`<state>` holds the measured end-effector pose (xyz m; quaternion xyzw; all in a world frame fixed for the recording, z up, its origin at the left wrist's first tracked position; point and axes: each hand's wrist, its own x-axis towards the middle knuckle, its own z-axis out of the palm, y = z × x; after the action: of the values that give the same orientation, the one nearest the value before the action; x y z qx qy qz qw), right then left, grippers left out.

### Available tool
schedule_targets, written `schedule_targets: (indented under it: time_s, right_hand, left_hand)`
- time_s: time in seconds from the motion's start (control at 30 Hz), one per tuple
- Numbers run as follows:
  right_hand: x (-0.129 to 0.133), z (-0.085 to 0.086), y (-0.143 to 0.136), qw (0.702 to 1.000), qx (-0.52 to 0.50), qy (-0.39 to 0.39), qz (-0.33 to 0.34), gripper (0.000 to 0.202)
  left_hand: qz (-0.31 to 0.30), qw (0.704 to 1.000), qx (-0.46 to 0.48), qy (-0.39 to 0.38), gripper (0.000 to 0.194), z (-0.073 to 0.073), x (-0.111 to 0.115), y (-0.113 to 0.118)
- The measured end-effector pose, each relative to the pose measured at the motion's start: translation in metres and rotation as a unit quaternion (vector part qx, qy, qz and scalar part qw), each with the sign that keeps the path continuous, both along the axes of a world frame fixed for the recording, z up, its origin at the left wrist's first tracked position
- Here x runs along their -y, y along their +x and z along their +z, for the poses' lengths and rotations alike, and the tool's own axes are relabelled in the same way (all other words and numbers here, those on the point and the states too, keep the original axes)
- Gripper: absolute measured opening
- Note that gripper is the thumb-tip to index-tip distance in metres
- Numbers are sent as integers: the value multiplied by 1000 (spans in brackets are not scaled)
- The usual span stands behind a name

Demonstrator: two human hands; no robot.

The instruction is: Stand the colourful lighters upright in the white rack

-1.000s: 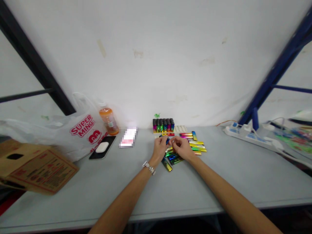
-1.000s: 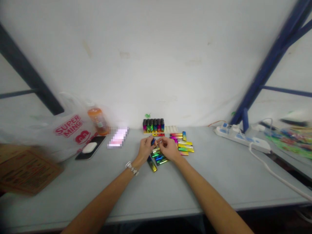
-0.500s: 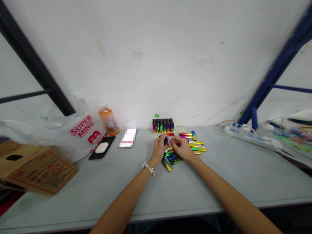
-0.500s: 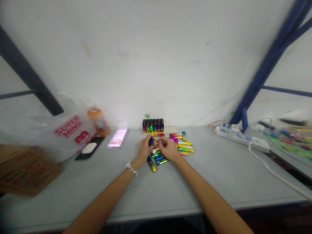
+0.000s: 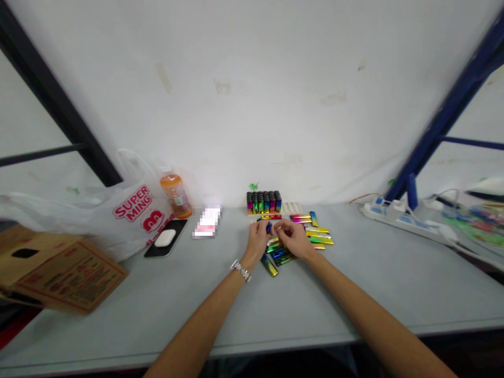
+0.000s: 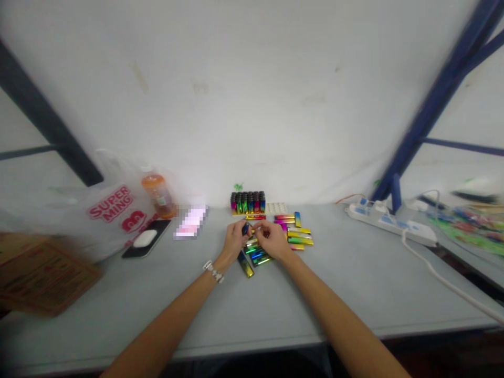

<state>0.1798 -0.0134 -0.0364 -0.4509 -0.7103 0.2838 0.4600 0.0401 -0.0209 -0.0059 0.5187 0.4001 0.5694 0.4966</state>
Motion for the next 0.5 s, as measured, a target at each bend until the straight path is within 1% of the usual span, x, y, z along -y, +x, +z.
schedule_targets:
  time_s: [0.13, 0.23, 0.37, 0.5]
  right_hand:
    - [1, 1, -1, 1000, -19, 8, 5, 15]
    - [5, 6, 0, 999, -42, 20, 23, 15]
    - [14, 16, -1, 994, -80, 39, 56, 23]
    - [17, 20, -5, 993, -92, 20, 66, 30]
  left_hand:
    - [-10, 1000, 11, -14, 36, -2, -1, 1]
    - [-14, 999, 24, -35, 40, -4, -2, 3]
    - [-15, 998, 48, -40, 49, -5, -3, 4]
    - [-28, 998, 58, -28, 57, -13, -6, 3]
